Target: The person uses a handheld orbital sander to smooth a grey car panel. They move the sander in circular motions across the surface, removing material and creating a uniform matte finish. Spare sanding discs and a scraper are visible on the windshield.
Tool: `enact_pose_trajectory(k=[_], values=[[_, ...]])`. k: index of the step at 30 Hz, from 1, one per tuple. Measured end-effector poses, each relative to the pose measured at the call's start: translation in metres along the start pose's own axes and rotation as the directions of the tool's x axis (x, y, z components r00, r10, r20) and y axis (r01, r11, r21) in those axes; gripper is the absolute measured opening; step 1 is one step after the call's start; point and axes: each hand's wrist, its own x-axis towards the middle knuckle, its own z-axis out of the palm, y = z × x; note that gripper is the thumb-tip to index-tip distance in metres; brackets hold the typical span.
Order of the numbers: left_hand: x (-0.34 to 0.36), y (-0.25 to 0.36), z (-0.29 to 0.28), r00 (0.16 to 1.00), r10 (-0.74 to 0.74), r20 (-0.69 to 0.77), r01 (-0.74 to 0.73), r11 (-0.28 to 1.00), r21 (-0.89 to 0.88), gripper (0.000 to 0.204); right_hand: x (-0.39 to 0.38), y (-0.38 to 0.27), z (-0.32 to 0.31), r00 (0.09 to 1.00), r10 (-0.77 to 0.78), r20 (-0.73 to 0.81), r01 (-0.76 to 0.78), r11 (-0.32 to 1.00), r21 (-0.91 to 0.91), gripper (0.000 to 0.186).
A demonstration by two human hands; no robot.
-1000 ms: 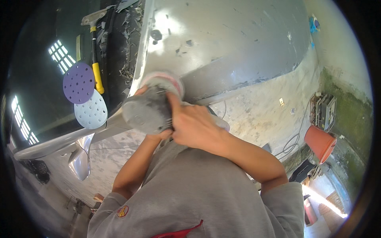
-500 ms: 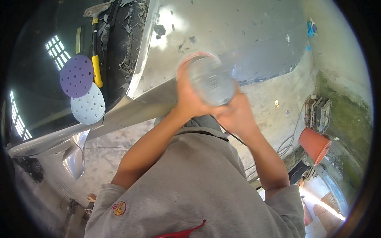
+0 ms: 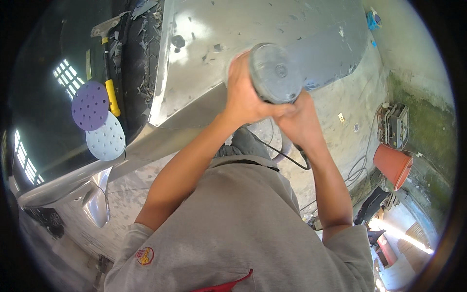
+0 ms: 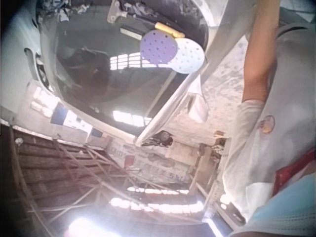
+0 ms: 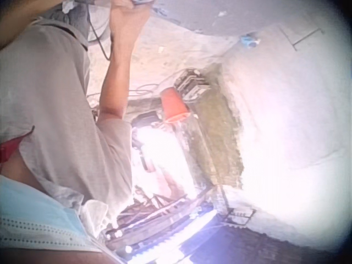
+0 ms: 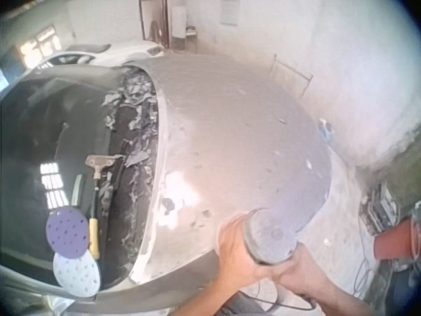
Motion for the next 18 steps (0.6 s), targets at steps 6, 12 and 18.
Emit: enact_pose_trajectory(k=[6,12,18], values=[[-0.061,0.001,-0.048,0.918,-0.393,-0.046,0.348,0.858,-0.377,0.121,-0.006,-0.023,0.037,0.98,-0.032,0.199,0.058,0.99,-0.125,0.064],[-0.12,-0.003,-0.107,0.905,-0.388,-0.175,0.276,0.848,-0.453,0.132,0.001,-0.066,0.081,0.866,-0.047,0.498,0.142,0.978,-0.154,0.078],[-0.056,-0.011,-0.056,0.934,-0.346,-0.09,0.296,0.889,-0.349,0.122,0.012,-0.03,0.039,0.982,0.026,0.188,0.01,0.983,-0.184,0.073]])
